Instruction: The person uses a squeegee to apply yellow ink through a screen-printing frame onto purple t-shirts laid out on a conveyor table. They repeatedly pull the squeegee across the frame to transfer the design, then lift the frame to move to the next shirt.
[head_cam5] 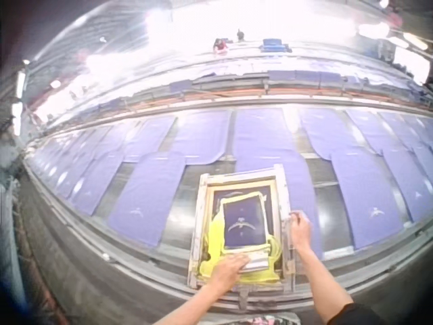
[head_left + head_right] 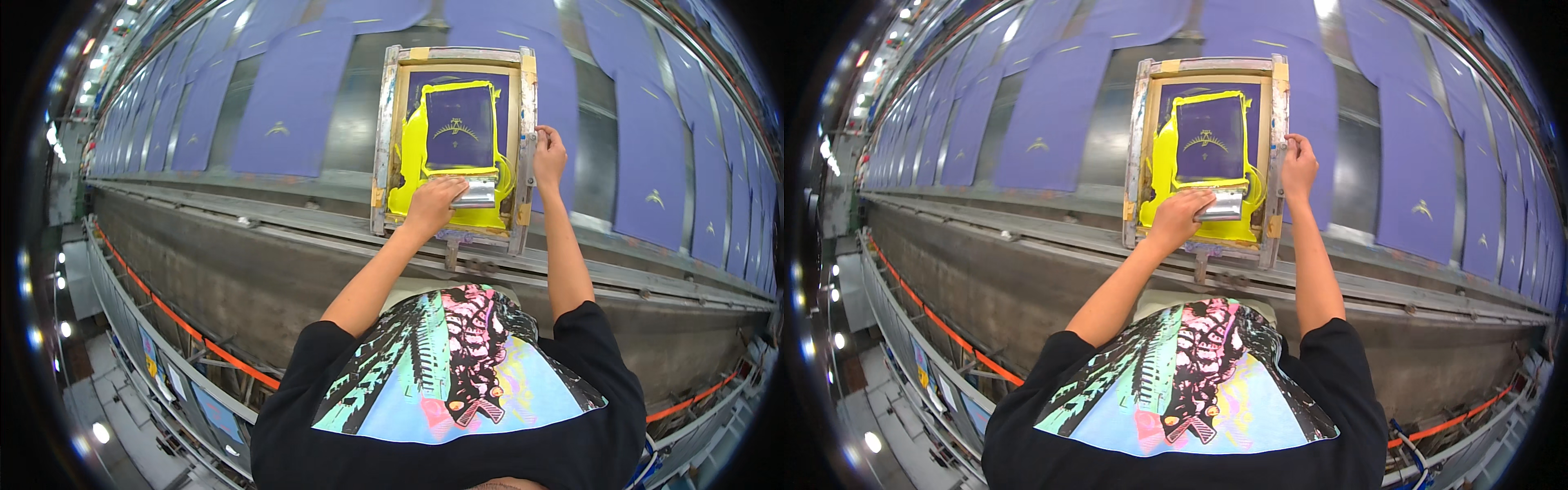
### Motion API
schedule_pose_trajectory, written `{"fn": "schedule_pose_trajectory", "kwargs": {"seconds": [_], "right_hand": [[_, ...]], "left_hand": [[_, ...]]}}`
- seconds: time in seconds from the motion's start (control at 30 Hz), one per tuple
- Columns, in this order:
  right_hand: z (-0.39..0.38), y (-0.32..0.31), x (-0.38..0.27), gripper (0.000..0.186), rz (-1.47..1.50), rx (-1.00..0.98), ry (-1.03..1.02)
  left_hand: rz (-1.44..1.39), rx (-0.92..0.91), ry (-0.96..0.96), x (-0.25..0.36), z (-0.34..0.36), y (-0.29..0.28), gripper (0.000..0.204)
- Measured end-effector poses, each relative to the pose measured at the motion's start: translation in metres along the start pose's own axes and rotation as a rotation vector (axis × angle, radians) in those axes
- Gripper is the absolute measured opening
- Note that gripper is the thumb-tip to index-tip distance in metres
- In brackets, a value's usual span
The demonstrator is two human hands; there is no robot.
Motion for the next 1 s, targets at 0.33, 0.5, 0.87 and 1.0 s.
{"fn": "schedule_pose_trajectory", "kwargs": {"seconds": [0.33, 0.5, 0.87, 1.0], "right_hand": [[0.051, 0.068, -0.151, 0.025, 0.061, 0.043, -0.132], [-0.003, 0.233, -0.170, 0.014, 0.215, -0.110, -0.185], [-0.063, 0.287, -0.042, 0.012, 0.257, 0.053, -0.165], [-0.019, 0.208, -0.037, 0.023, 0.052, 0.080, -0.221]], "left_hand": [[-0.057, 0.019, -0.040, -0.065, 0.090, -0.150, 0.050], [-0.073, 0.137, -0.228, -0.217, 0.014, -0.152, 0.054], [-0.087, 0.194, -0.530, -0.329, -0.068, -0.054, 0.054], [-0.047, 0.264, -0.077, -0.224, -0.035, -0.054, 0.050]]}}
Point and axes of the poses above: each hand's wrist, its own z-axis towards the middle knuckle, its own y-axis out of the palm, x = y × z, the point moved 6 cm from there along z, towards the middle knuckle, and after that the axes turned 4 degrees about -y, right-handed, at the moved point
